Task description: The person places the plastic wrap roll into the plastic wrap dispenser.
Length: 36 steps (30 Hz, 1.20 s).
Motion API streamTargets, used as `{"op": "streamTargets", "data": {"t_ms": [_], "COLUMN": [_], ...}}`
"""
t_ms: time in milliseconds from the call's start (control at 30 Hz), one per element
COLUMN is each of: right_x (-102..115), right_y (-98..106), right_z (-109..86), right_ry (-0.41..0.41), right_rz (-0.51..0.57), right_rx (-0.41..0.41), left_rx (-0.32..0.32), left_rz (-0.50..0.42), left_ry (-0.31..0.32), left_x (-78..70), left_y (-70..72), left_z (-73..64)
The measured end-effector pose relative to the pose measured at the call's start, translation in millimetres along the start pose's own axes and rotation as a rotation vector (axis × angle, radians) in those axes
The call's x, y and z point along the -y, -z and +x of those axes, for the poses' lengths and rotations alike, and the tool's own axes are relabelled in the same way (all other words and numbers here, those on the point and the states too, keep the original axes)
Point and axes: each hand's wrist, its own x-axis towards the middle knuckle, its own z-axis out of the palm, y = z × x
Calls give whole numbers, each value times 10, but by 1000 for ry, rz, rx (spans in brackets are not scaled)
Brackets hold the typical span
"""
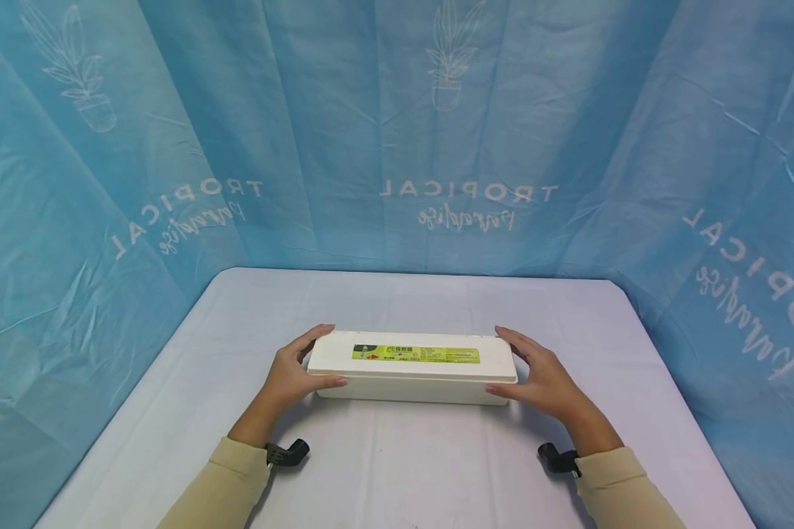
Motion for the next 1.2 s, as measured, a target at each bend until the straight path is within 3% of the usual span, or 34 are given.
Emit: {"op": "streamTargets", "data": {"t_ms": [367,733,1200], "right_x": [35,57,4], "right_y": [12,17,-35], "right_z": [-20,-63,-75], "right_ry": [21,-3,20], "right_rz": [36,3,-60], "right_rx": [-23,-34,-53], "left_rx": [9,32,78], "left_rz": [-27,-32,-58], "left_ry": [-4,7,-30], "left_x": [-3,-31,-16], "left_y": [8,20,62], "left_z": [-7,8,37]}}
